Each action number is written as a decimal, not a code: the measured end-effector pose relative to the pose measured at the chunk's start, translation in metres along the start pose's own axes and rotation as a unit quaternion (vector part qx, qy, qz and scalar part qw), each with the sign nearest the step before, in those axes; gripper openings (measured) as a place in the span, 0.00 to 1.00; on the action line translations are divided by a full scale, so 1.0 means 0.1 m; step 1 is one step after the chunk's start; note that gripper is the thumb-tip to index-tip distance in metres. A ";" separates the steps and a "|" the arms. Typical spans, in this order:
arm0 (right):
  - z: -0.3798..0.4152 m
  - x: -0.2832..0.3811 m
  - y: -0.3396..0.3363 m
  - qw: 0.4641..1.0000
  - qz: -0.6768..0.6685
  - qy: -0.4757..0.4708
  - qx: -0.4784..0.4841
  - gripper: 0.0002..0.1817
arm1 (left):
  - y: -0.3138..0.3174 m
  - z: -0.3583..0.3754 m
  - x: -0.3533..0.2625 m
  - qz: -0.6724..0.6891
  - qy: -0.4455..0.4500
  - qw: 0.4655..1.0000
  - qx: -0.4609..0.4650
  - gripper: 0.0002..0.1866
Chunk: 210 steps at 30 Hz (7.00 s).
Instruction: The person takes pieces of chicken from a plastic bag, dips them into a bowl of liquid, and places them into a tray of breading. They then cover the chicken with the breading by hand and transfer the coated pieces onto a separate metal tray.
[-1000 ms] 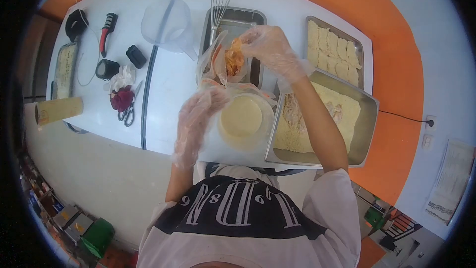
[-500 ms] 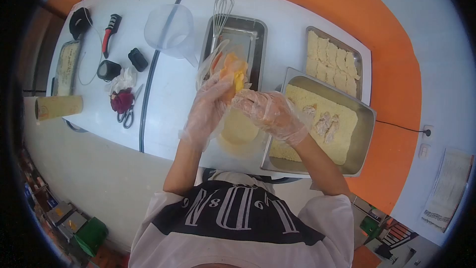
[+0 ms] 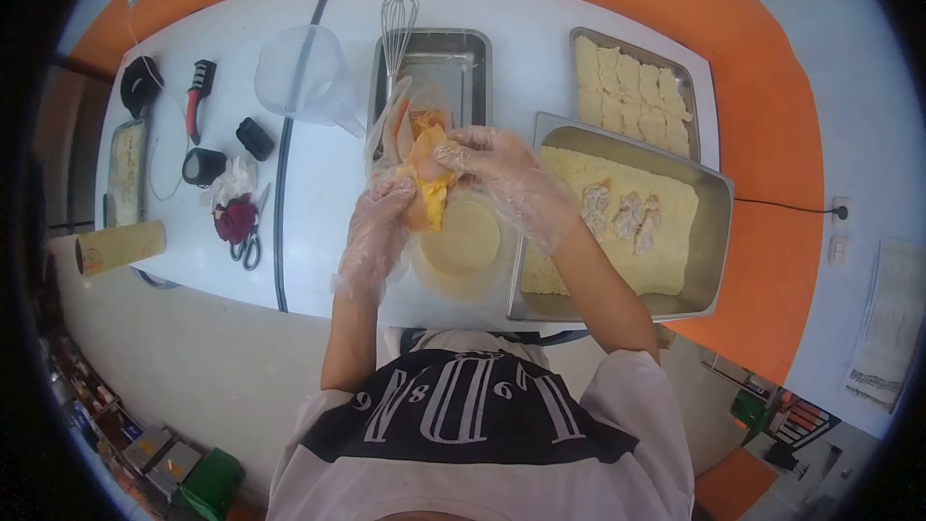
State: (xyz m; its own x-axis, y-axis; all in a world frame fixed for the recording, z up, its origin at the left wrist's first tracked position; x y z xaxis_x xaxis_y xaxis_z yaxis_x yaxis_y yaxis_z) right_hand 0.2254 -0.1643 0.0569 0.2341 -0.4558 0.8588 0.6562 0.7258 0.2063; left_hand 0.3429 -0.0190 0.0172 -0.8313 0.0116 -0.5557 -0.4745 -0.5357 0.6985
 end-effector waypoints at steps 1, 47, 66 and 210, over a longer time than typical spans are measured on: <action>-0.02 0.00 -0.01 1.000 0.013 0.006 -0.002 0.22 | -0.03 0.00 0.02 0.014 -0.002 1.000 -0.010 0.18; 0.74 -0.65 0.35 0.979 0.004 -0.016 -0.202 0.15 | 0.42 0.34 0.07 0.068 0.240 0.968 -0.039 0.36; 0.75 -0.58 0.10 0.977 0.128 -0.091 -0.146 0.20 | 0.38 0.46 -0.01 0.062 0.215 0.973 -0.054 0.25; -0.05 -1.49 0.08 0.603 0.788 -0.127 -0.007 0.16 | -0.94 0.80 0.30 -0.055 0.106 0.986 -0.112 0.22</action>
State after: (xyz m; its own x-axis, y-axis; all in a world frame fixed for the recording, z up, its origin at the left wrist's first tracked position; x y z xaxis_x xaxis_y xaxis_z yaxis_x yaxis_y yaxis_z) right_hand 0.1994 -0.0928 -0.0715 0.4583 0.8884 0.0280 -0.2300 0.1490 -0.9617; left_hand 0.3389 0.0991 -0.0292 -0.6875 -0.0840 -0.7213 -0.4627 -0.7148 0.5243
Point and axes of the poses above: each hand's wrist, its own z-axis away from the middle knuckle, its own y-axis out of the palm, x = y × z, the point moved 4 cm from there along -z, towards the middle knuckle, and after that the axes turned 8 degrees about z, right-handed, at the moved point
